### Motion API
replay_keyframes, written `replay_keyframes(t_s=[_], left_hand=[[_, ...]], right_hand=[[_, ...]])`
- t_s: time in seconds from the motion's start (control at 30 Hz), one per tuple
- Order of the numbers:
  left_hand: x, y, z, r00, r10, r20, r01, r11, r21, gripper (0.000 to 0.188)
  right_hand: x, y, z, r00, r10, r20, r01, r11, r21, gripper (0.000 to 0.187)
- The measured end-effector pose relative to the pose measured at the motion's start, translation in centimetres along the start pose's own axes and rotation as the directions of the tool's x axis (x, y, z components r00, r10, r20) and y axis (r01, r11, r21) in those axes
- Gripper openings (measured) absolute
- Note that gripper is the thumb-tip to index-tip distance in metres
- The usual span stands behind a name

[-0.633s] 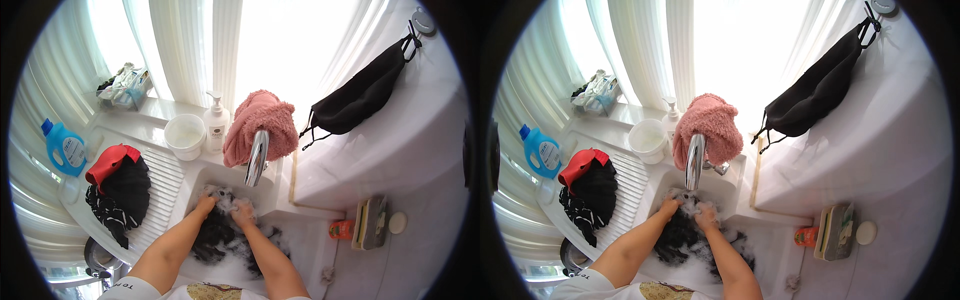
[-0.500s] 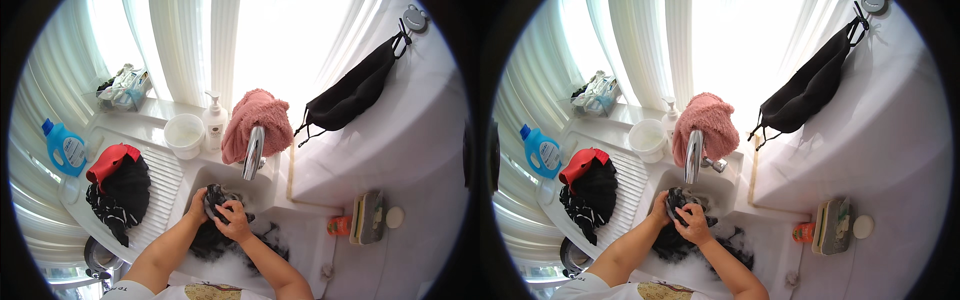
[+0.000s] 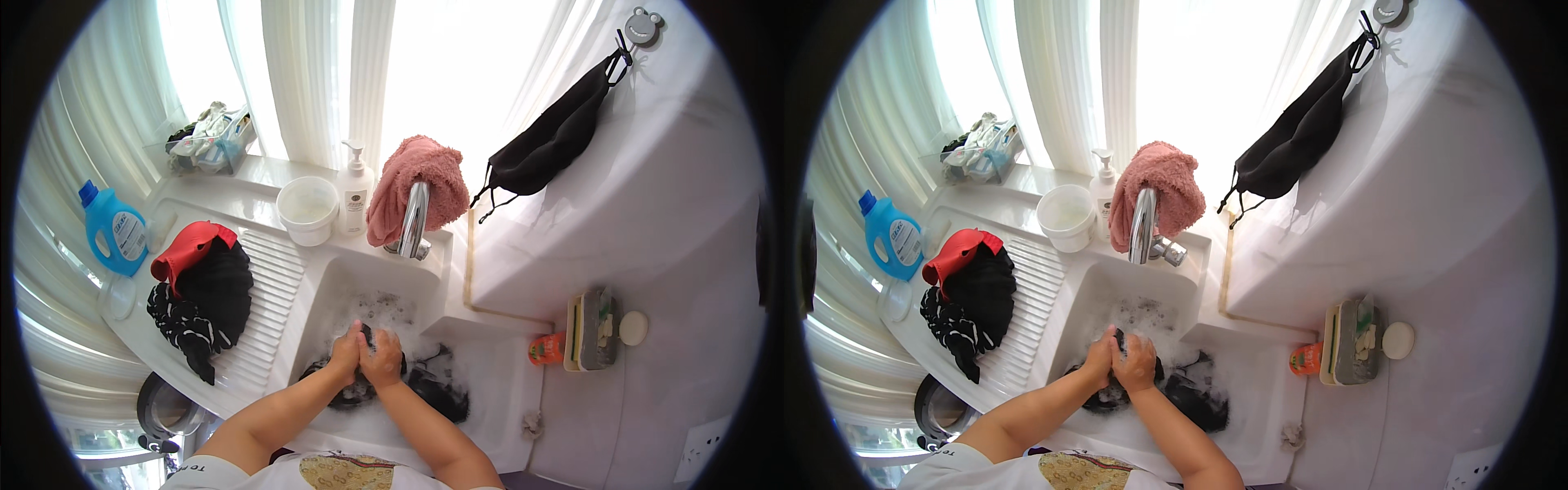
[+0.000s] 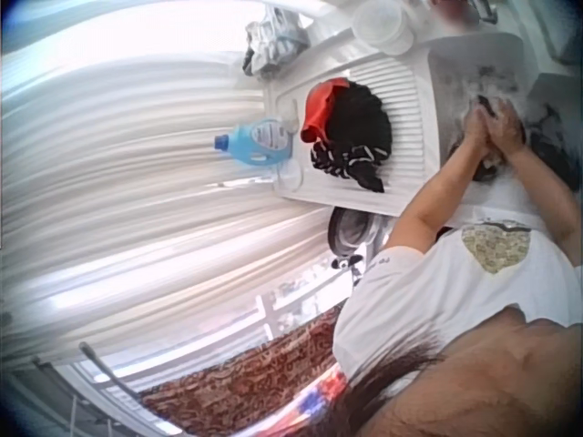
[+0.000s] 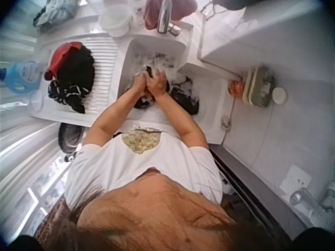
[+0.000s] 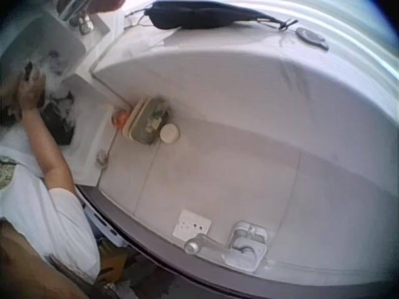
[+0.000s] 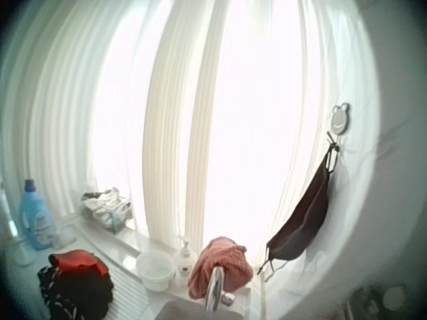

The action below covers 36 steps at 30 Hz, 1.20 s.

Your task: The person washes black clothing by hand in a sink filled with soapy water, scrubbing the fabric against itself and submerged it repeatedly.

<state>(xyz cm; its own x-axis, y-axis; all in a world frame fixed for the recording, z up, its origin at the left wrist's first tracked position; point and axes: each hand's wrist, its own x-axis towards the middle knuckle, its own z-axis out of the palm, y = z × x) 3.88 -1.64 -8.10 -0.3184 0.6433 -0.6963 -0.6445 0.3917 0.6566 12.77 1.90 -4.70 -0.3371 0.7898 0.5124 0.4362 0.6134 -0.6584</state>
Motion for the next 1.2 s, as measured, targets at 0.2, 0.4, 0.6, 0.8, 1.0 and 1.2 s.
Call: replay_keyframes(t_s=[0.2, 0.4, 0.6, 0.8, 1.0, 1.2], left_hand=[[-0.9, 2.3, 1.6, 0.926, 0.364, -0.098, -0.292, 0.857, 0.425, 0.054], [-0.8, 8.7, 2.4, 0.72, 0.677, 0.155, -0.36, 0.173, 0.917, 0.053], [2.9, 2.7, -0.7, 0.779, 0.488, 0.393, -0.247, -0.337, 0.908, 0.081], [11.4, 0.9, -2.5, 0.968, -0.019, 0.251, -0.25, -0.202, 0.947, 0.055], [8.3, 4.6, -1.8, 0.971, 0.203, 0.13, -0.233, 0.927, 0.294, 0.051], [0.7, 7.6, -0.3, 0.817, 0.089, 0.57, 0.184, 0.897, -0.403, 0.072]], right_hand=[[1.7, 1.4, -0.3, 0.969, 0.165, 0.186, -0.182, 0.98, 0.076, 0.022], [5.6, 6.4, -0.7, 0.968, 0.243, 0.058, -0.241, 0.97, -0.028, 0.046], [1.0, 8.2, 3.6, 0.675, 0.49, 0.551, -0.011, 0.754, -0.657, 0.043], [-1.7, 16.2, 8.8, 0.543, 0.548, 0.637, -0.121, 0.801, -0.587, 0.04], [4.5, 8.2, 2.8, 0.865, 0.352, 0.359, -0.431, 0.886, 0.17, 0.057], [7.0, 1.3, -3.8, 0.97, -0.168, 0.175, 0.128, 0.967, 0.22, 0.055]])
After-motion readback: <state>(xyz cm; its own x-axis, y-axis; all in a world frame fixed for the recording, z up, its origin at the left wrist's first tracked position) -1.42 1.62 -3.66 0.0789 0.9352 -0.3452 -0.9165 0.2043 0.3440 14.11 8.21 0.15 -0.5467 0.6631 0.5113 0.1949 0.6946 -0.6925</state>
